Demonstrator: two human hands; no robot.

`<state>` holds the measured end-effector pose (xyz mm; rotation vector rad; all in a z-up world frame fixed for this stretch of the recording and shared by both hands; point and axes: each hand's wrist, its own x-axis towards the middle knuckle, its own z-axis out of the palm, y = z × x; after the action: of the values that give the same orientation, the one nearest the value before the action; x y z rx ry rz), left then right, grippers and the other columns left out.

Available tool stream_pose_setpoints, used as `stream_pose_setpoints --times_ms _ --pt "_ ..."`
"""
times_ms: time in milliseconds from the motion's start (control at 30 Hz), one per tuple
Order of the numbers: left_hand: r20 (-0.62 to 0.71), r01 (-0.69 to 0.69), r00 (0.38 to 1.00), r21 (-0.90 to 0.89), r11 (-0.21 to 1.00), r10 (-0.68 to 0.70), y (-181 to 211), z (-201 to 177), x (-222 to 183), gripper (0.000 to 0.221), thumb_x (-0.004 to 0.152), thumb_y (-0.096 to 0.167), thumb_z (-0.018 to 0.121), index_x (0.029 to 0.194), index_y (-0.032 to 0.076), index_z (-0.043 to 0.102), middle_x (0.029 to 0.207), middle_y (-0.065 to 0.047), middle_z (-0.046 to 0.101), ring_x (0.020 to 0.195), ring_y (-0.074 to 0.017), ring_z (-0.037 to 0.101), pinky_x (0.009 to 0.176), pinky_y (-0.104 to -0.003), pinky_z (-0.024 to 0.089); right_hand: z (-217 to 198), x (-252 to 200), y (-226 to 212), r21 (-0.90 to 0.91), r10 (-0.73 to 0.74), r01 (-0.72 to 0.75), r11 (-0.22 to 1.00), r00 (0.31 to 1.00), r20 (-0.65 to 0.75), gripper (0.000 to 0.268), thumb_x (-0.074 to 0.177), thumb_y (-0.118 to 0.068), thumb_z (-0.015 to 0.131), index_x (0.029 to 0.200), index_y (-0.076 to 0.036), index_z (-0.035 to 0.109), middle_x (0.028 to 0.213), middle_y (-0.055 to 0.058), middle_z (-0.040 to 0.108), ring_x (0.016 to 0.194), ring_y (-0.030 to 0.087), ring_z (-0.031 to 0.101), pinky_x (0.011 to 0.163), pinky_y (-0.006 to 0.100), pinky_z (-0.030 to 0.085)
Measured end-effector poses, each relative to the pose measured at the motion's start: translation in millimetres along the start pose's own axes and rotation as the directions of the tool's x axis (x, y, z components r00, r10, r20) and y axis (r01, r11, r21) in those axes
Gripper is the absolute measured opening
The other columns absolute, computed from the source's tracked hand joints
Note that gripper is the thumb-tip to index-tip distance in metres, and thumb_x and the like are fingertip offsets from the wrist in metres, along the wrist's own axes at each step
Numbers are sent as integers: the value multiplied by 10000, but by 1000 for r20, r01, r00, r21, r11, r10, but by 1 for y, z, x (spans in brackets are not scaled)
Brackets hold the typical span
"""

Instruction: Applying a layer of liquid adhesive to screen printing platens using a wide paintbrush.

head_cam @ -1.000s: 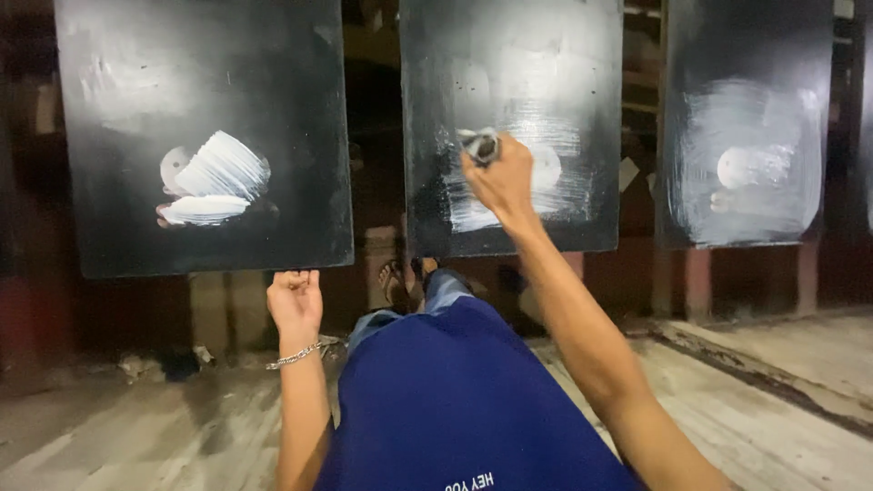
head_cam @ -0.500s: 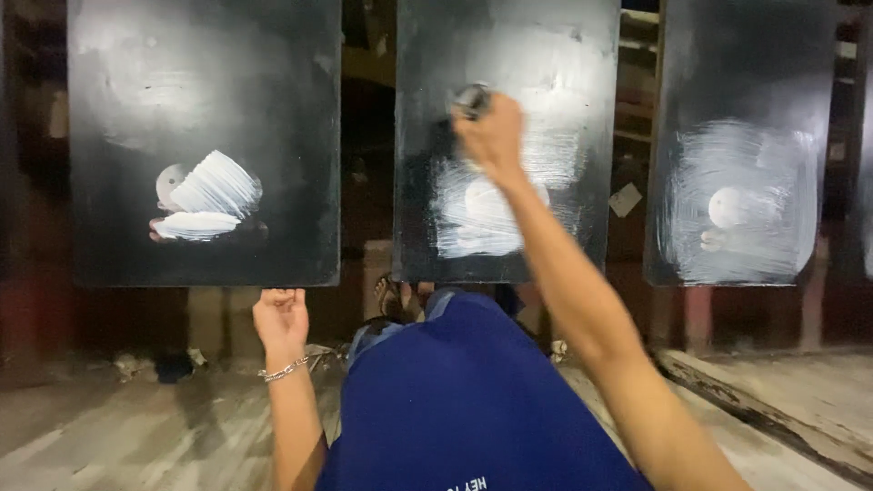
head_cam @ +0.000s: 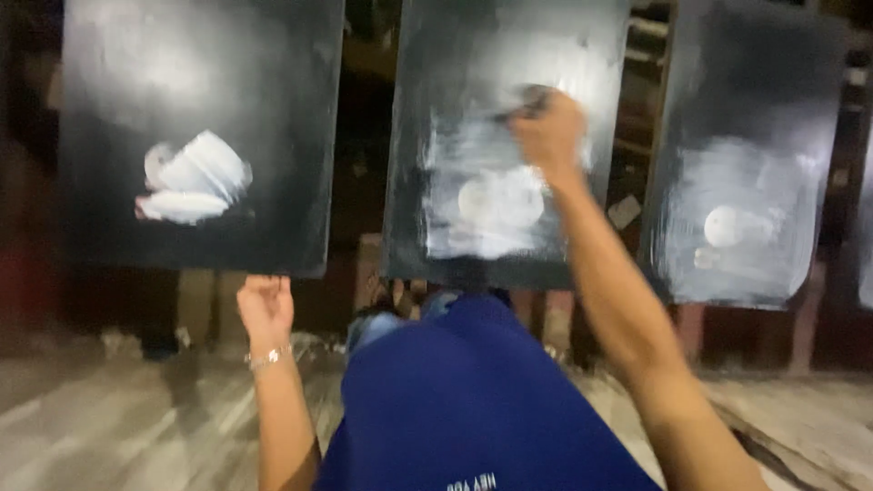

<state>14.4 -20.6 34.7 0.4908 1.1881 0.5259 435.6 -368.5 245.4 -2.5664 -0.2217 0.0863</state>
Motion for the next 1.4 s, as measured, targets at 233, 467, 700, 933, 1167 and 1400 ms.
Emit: stream_pose_setpoints --times_ms 233,467,700,933,1167,1400 --pt "30 8 1000 -89 996 -5 10 9 -15 230 586 -75 517 547 127 416 584 -10 458 603 -135 411 723 -304 365 48 -10 -46 741 190 -190 644 978 85 77 870 -154 701 850 -138 629 705 42 682 491 143 662 421 299 641" --pt "118 36 993 -83 996 -26 12 0 -14 279 625 -60 553 605 172 398 638 54 349 677 -125 450 1042 -319 480 -56 -25 95 -38 -15 1 999 924 -382 204 838 -165 816 807 12 720 673 219 683 621 384 709 537 447 518" --pt "152 59 988 -125 990 -39 9 -6 -1 286 619 -69 534 601 192 418 623 68 349 671 -149 486 1030 -337 500 33 -144 -80 472 71 -96 877 995 70 210 745 -186 696 921 -73 714 849 217 700 880 421 721 801 455 560" --pt "242 78 970 -162 984 -37 9 -8 -2 293 631 -64 553 615 183 395 619 59 323 655 -139 436 998 -318 507 -24 -171 54 472 446 -402 785 895 20 347 781 -109 814 1051 -28 612 891 186 715 801 340 725 681 485 582" --pt "310 98 950 -190 977 -35 11 -5 -15 276 617 -80 526 607 159 388 618 40 344 651 -149 444 994 -316 513 -46 -211 6 41 -24 40 998 946 -324 102 748 -91 770 737 -90 668 623 81 615 579 267 655 568 331 507" --pt "338 161 937 -194 968 -88 18 -4 -11 299 587 -71 512 593 146 306 649 47 269 679 -155 398 1038 -346 500 50 -244 -65 473 312 -294 831 949 41 251 739 -370 792 694 -137 710 616 88 687 602 261 712 552 379 525"
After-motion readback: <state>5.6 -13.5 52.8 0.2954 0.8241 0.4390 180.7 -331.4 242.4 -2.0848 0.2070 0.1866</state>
